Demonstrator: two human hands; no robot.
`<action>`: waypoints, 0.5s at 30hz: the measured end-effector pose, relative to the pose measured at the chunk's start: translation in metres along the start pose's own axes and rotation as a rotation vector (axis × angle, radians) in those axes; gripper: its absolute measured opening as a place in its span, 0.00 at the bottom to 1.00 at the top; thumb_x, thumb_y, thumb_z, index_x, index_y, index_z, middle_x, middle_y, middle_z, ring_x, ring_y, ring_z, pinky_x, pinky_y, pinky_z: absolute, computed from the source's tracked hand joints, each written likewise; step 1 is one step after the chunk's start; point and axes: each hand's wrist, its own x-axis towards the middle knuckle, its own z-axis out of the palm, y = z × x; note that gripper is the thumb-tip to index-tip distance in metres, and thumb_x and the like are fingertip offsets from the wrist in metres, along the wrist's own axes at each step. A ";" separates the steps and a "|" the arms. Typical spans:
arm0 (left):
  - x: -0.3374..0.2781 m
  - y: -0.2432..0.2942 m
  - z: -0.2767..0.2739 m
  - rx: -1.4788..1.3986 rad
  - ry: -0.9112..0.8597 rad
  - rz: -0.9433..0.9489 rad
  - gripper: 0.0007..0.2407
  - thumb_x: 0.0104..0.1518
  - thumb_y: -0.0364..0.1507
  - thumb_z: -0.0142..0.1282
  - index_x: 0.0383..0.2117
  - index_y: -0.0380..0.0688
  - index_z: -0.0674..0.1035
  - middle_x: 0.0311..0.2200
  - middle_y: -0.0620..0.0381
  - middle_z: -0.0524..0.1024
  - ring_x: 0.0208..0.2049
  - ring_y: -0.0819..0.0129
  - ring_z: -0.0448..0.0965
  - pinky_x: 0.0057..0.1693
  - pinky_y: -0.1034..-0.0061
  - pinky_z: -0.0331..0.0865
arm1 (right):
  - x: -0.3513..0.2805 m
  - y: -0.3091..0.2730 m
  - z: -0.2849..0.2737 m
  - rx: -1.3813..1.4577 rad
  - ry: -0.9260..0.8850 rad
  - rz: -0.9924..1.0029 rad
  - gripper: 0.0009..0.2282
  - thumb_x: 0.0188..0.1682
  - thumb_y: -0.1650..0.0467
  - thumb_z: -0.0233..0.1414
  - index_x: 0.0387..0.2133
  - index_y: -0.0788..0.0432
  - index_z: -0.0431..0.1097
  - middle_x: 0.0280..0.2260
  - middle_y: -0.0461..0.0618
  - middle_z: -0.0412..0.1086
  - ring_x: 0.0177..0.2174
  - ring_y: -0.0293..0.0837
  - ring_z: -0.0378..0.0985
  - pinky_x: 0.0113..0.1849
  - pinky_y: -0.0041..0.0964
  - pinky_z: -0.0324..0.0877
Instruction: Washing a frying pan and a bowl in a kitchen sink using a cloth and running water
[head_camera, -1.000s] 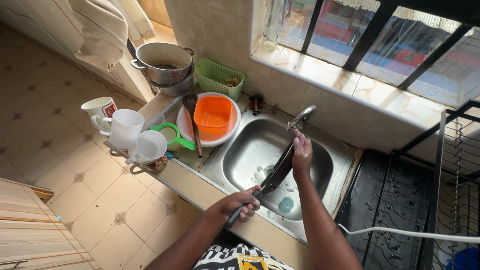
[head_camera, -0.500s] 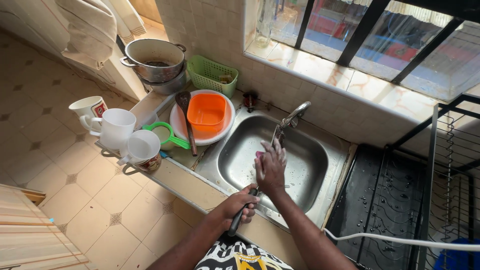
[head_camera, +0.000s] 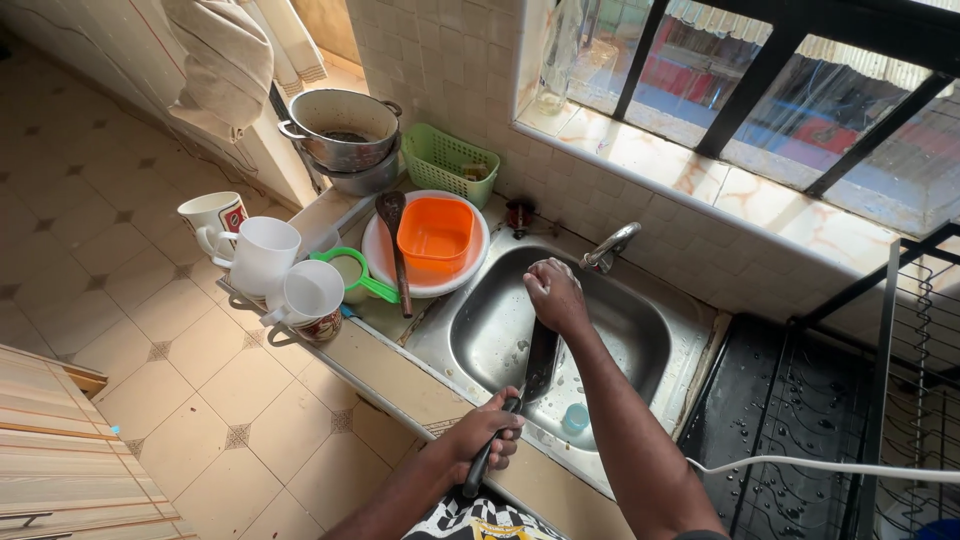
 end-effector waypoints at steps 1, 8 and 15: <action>-0.003 -0.002 -0.001 -0.010 0.009 0.000 0.15 0.60 0.22 0.47 0.49 0.63 0.67 0.21 0.63 0.57 0.13 0.83 0.54 0.17 0.90 0.51 | 0.006 -0.005 0.001 -0.013 -0.073 0.138 0.11 0.49 0.62 0.46 0.22 0.54 0.67 0.33 0.44 0.73 0.41 0.48 0.71 0.44 0.47 0.63; -0.001 -0.016 -0.024 -0.100 -0.043 0.004 0.13 0.63 0.21 0.46 0.48 0.62 0.68 0.20 0.61 0.59 0.11 0.81 0.56 0.17 0.88 0.51 | 0.057 0.006 0.018 0.005 -0.383 0.552 0.12 0.40 0.61 0.44 0.25 0.50 0.73 0.33 0.47 0.75 0.37 0.49 0.73 0.39 0.40 0.63; 0.016 -0.036 -0.033 -0.150 -0.092 -0.061 0.09 0.67 0.24 0.48 0.45 0.60 0.68 0.23 0.59 0.59 0.14 0.82 0.53 0.19 0.90 0.51 | 0.050 0.071 0.093 -0.326 -0.607 0.487 0.22 0.45 0.58 0.40 0.39 0.54 0.80 0.45 0.58 0.77 0.46 0.55 0.78 0.45 0.46 0.69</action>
